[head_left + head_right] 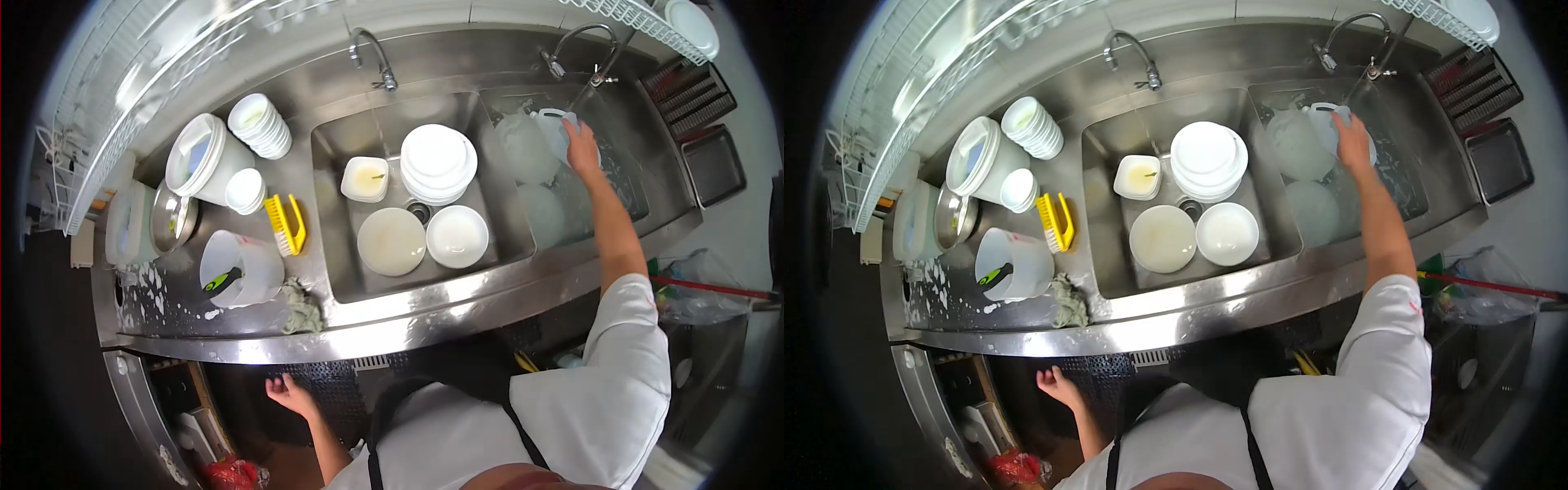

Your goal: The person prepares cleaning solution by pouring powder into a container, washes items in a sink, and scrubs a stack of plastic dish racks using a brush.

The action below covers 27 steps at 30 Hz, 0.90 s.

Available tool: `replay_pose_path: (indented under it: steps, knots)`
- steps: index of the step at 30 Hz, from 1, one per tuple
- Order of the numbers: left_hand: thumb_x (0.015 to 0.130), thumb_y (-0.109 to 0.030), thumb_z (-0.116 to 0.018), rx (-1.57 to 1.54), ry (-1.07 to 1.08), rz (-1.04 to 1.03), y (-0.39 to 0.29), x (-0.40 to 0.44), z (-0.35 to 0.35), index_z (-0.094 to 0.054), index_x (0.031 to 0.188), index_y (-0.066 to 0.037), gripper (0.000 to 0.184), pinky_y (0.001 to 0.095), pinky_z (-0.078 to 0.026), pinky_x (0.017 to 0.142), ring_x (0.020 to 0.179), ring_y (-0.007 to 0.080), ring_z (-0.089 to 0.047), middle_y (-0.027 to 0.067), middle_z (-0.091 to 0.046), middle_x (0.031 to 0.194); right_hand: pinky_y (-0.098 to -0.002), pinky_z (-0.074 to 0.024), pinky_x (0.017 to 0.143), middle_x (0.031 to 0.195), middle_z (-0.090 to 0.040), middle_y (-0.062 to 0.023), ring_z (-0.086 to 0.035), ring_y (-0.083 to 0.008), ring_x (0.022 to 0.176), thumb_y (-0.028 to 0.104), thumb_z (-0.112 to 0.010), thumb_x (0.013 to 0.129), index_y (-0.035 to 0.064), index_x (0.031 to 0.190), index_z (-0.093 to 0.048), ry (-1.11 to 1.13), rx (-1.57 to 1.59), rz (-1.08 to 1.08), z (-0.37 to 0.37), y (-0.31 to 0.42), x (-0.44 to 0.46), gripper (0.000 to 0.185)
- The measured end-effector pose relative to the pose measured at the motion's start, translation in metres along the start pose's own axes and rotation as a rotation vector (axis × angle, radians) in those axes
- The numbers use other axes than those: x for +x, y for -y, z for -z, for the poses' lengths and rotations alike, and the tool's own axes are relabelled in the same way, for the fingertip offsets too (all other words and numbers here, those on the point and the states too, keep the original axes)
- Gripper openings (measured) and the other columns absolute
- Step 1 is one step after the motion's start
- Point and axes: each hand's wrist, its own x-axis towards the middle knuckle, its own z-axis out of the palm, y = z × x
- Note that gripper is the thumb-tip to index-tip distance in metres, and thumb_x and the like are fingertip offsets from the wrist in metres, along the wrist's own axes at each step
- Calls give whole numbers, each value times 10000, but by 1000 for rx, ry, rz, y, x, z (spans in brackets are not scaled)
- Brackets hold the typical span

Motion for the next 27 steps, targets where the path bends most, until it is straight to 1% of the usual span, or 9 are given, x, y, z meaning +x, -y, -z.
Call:
replay_pose_path:
  steps: [3, 7, 12, 14, 16, 18, 21, 23, 27]
  knots:
    - [841, -57, -673, 348, 60, 170, 55, -43, 28, -440, 1236, 30, 467, 356, -433, 888, 969, 258, -520, 158, -526, 1068, -432, -425, 997, 1293, -514, -201, -475, -393, 1214, 71, -629, 783, 192, 1246, -575, 24, -132, 279, -25, -27, 55, 482]
    - [712, -208, -760, 803, 417, 200, 91, -118, 69, -548, 1145, 20, 533, 457, -430, 930, 1081, 438, -541, 276, -589, 1122, -428, -470, 942, 1221, -586, -166, -560, -357, 1126, 174, -659, 804, 166, 1138, -654, 552, 19, 57, -44, -57, 105, 334]
    - [704, -151, -734, 865, 568, 538, 52, -188, 76, -640, 1052, 11, 396, 357, -470, 901, 1026, 232, -638, 180, -674, 1078, -437, -488, 891, 1041, -666, -178, -623, -360, 1011, 336, -661, 833, 115, 1087, -672, 426, 235, -207, -63, -107, 97, 337]
    - [706, -148, -732, 805, 630, 483, 37, -193, 66, -638, 1052, 14, 393, 360, -472, 897, 1029, 240, -636, 169, -675, 1082, -438, -492, 765, 940, -666, -201, -644, -385, 876, 413, -667, 823, 93, 974, -682, 38, 415, -361, -122, -138, 63, 354]
    - [716, -159, -725, 756, 643, 379, 43, -194, 60, -628, 1065, 14, 401, 378, -467, 906, 1033, 280, -630, 177, -670, 1080, -456, -493, 790, 1075, -617, -261, -614, -386, 969, 480, -617, 849, 50, 964, -673, 198, 311, -392, -116, -126, 28, 449]
    - [732, -184, -713, 726, 604, 232, 74, -172, 50, -611, 1091, 10, 421, 411, -455, 927, 1036, 352, -619, 204, -661, 1074, -486, -466, 863, 1235, -505, -306, -552, -384, 1078, 478, -591, 869, 6, 1030, -652, -219, 18, 99, -130, -108, -26, 502]
    - [764, -240, -725, 919, 479, 159, 20, -140, 11, -500, 1194, 24, 552, 448, -412, 956, 1113, 420, -501, 256, -528, 1172, -514, -412, 945, 1335, -417, -261, -497, -378, 1137, 404, -616, 872, -8, 1134, -617, -114, 1, 126, -112, -67, -58, 489]
    - [806, -174, -700, 783, 345, -31, -10, -125, -12, -466, 1278, 11, 558, 433, -379, 1010, 1176, 394, -469, 239, -492, 1254, -506, -384, 957, 1308, -451, -259, -470, -385, 1156, 370, -670, 823, 32, 1090, -637, 60, 476, -80, -176, -96, -81, 432]
    - [814, -154, -692, 627, 149, -232, -95, -92, -49, -484, 1276, 24, 537, 404, -440, 944, 1101, 340, -533, 223, -523, 1229, -453, -442, 832, 844, -644, -117, -584, -301, 865, 259, -693, 808, 45, 944, -677, 157, 410, 95, -102, -38, -83, 254]
